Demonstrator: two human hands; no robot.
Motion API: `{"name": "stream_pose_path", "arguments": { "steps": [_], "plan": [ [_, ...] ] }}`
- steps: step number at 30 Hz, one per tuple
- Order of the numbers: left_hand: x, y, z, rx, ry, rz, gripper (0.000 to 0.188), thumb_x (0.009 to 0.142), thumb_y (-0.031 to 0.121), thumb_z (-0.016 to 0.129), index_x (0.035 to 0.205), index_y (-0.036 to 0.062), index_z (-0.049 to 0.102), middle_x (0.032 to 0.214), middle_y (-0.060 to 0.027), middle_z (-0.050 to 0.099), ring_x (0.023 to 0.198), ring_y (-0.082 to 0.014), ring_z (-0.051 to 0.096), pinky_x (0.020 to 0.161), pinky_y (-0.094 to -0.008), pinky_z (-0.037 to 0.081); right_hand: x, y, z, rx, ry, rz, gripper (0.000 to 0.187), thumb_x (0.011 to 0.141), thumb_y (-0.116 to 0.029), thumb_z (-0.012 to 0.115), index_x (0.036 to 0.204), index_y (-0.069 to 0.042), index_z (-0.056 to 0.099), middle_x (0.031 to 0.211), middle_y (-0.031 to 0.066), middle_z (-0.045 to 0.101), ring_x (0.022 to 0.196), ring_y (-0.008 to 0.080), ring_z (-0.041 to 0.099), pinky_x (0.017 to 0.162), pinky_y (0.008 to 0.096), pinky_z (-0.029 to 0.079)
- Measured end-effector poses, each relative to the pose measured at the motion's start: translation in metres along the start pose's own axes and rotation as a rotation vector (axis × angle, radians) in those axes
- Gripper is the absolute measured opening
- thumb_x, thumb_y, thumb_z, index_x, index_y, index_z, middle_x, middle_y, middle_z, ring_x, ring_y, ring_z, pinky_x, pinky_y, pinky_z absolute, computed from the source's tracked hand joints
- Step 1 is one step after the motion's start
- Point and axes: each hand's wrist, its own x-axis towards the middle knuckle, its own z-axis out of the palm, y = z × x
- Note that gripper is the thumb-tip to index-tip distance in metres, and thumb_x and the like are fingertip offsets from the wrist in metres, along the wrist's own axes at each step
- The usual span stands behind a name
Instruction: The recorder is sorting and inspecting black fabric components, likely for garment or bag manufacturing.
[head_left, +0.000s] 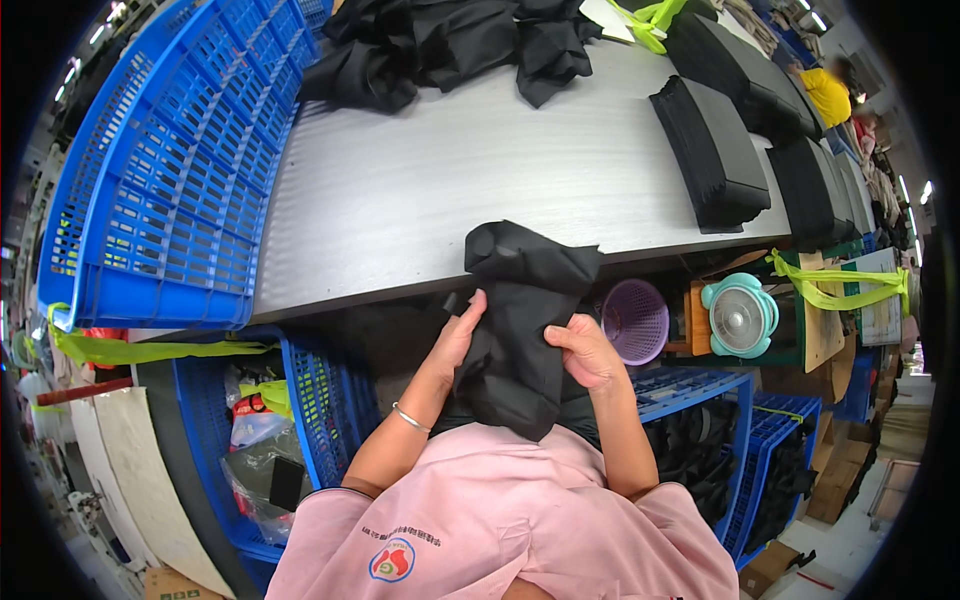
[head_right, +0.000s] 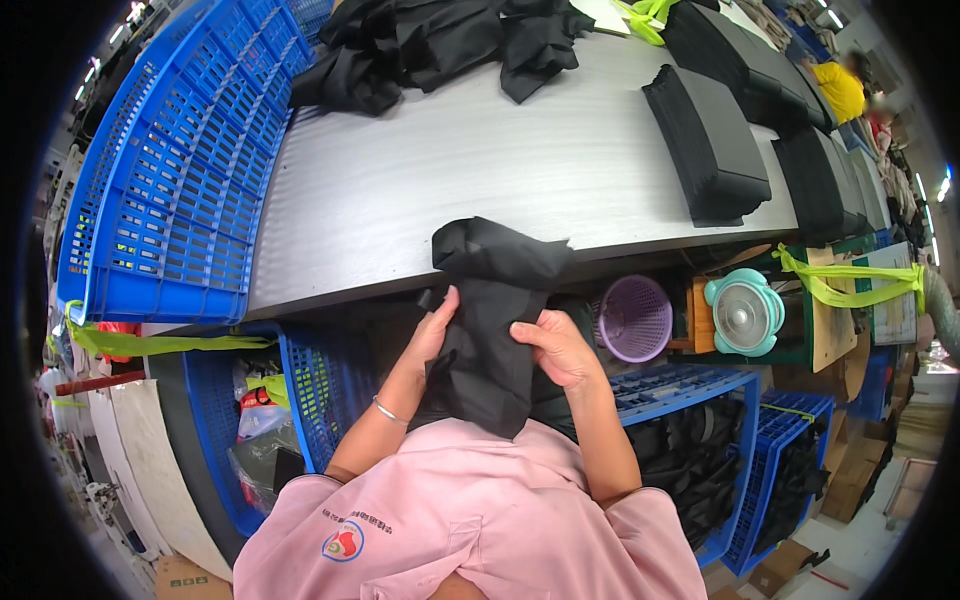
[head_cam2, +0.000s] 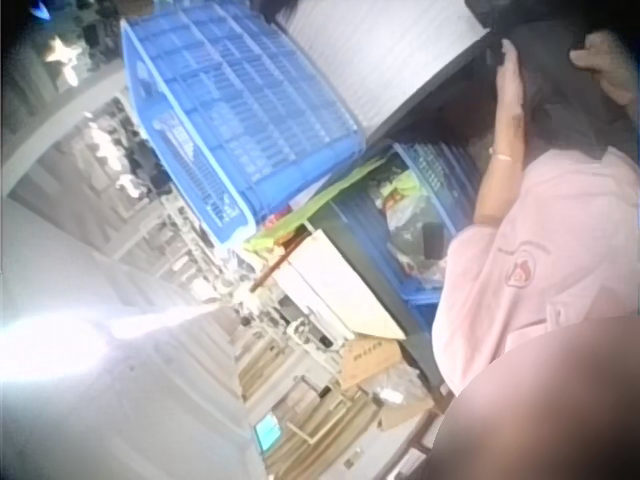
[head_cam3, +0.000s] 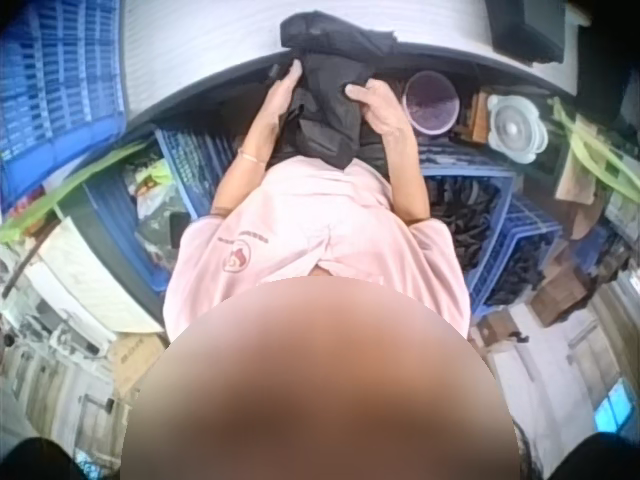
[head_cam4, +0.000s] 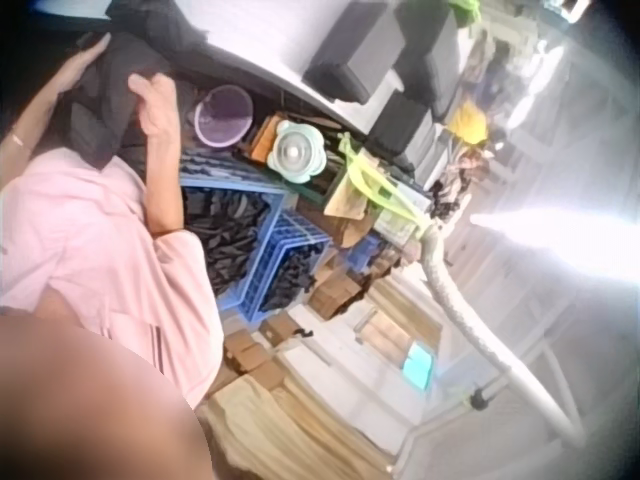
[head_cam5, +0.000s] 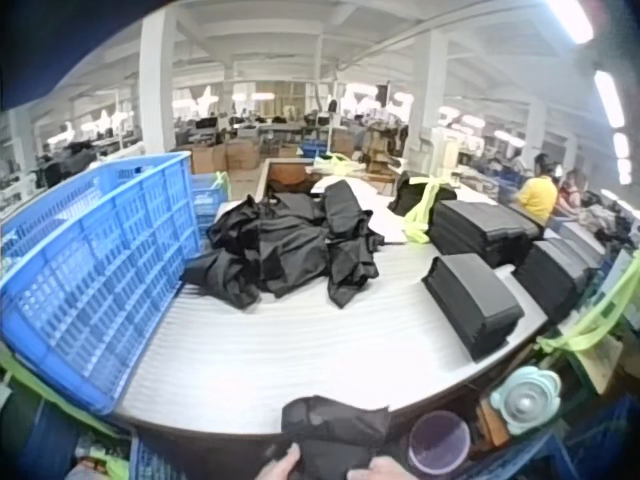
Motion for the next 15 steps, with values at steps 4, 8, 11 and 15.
{"name": "stream_pose_path", "arguments": {
  "steps": [4,8,11,15],
  "plan": [
    [0.003,0.002,-0.001,0.127,0.073,0.081,0.060,0.100,0.046,0.056,0.137,-0.0012,0.052,0.131,-0.0124,0.062,0.111,-0.0212,0.066,0.094,-0.0358,0.056,0.004,-0.004,-0.012,-0.067,0.151,-0.033,0.023,0.093,-0.013,0.068,0.110,0.003,0.069,0.105,0.0082,0.072,0.093,0.0144,0.068,0.084,0.0288,0.054],
    [0.003,0.004,-0.007,-0.041,-0.061,-0.022,0.060,0.101,0.048,0.054,0.134,-0.0022,0.054,0.126,-0.0126,0.065,0.109,-0.0208,0.066,0.089,-0.0366,0.058,-0.008,-0.011,-0.029,-0.130,0.020,0.023,0.020,0.094,-0.010,0.066,0.109,0.003,0.068,0.104,0.0083,0.073,0.091,0.0141,0.069,0.083,0.0296,0.056],
    [-0.003,0.005,0.005,0.069,0.033,0.038,0.062,0.099,0.050,0.055,0.133,-0.0025,0.055,0.122,-0.0125,0.066,0.108,-0.0200,0.066,0.089,-0.0354,0.057,-0.007,-0.010,-0.011,-0.267,0.149,0.000,0.020,0.092,-0.015,0.070,0.106,0.000,0.071,0.099,0.0041,0.073,0.087,0.0105,0.067,0.078,0.0258,0.054],
    [-0.004,-0.007,0.012,0.150,0.061,0.016,0.065,0.098,0.052,0.057,0.133,-0.0024,0.055,0.122,-0.0122,0.066,0.108,-0.0197,0.066,0.089,-0.0335,0.057,-0.004,-0.004,0.015,-0.011,0.082,0.010,0.014,0.087,-0.015,0.076,0.094,-0.004,0.071,0.087,-0.0008,0.071,0.075,0.0065,0.062,0.066,0.0225,0.048]
  ]
}}
